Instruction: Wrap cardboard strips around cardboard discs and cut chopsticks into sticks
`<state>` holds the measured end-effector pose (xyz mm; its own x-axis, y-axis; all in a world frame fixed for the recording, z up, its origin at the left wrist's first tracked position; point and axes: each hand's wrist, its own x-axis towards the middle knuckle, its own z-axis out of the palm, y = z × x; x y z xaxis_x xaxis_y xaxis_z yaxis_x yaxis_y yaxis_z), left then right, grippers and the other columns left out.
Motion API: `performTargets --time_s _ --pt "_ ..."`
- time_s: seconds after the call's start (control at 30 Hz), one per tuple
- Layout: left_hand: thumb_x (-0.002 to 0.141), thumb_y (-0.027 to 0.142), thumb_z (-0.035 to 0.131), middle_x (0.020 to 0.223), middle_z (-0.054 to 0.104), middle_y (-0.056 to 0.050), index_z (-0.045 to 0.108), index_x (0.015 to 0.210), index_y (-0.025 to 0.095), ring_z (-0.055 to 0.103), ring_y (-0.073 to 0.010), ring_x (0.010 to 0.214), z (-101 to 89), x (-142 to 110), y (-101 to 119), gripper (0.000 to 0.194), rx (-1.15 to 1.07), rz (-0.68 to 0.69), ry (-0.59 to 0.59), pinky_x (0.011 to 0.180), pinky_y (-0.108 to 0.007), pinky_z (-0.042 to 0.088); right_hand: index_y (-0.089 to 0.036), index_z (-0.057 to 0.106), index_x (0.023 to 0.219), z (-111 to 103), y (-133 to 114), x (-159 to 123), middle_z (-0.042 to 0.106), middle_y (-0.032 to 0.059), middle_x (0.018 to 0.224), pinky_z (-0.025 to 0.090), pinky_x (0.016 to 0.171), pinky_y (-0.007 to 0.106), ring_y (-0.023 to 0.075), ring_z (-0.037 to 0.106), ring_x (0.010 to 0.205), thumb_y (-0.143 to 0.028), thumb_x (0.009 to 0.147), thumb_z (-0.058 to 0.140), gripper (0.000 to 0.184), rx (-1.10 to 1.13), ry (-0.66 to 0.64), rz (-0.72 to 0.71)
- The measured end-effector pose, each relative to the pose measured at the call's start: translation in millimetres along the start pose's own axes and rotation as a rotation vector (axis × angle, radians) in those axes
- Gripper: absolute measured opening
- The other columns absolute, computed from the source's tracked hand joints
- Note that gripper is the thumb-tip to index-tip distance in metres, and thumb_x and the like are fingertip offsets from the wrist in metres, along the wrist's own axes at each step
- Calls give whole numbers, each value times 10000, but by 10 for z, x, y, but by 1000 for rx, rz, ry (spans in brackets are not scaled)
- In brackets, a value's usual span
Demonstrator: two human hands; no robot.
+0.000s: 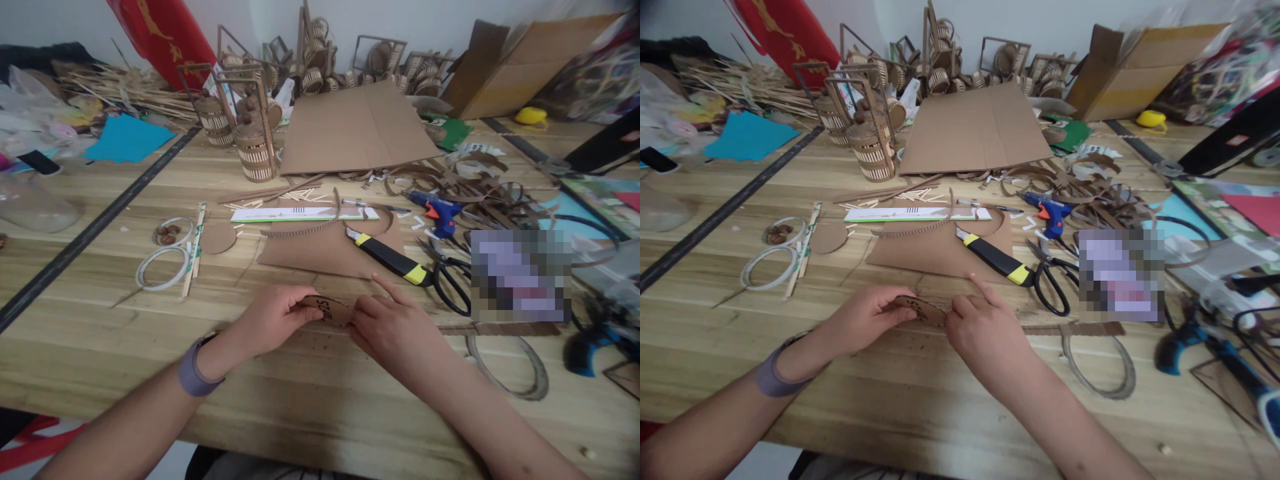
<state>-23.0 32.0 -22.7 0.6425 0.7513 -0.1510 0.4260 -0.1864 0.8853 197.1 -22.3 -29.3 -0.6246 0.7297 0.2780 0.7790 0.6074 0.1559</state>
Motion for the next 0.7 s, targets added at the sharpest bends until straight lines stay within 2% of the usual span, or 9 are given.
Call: performTargets --time_s 0.47,0.7 --pt "884 289 565 738 647 10 653 844 179 581 -172 715 10 0 -11 146 60 4 3 629 -252 389 -217 634 610 -24 8 14 596 -38 609 366 1104 385 132 599 565 -111 820 611 236 7 19 12" --pt "895 245 578 709 640 27 657 837 180 578 -154 681 2 -1 20 117 122 27 15 601 -238 370 -218 637 619 -42 6 22 599 -34 613 354 1106 383 139 605 577 -124 838 607 240 26 5 22"
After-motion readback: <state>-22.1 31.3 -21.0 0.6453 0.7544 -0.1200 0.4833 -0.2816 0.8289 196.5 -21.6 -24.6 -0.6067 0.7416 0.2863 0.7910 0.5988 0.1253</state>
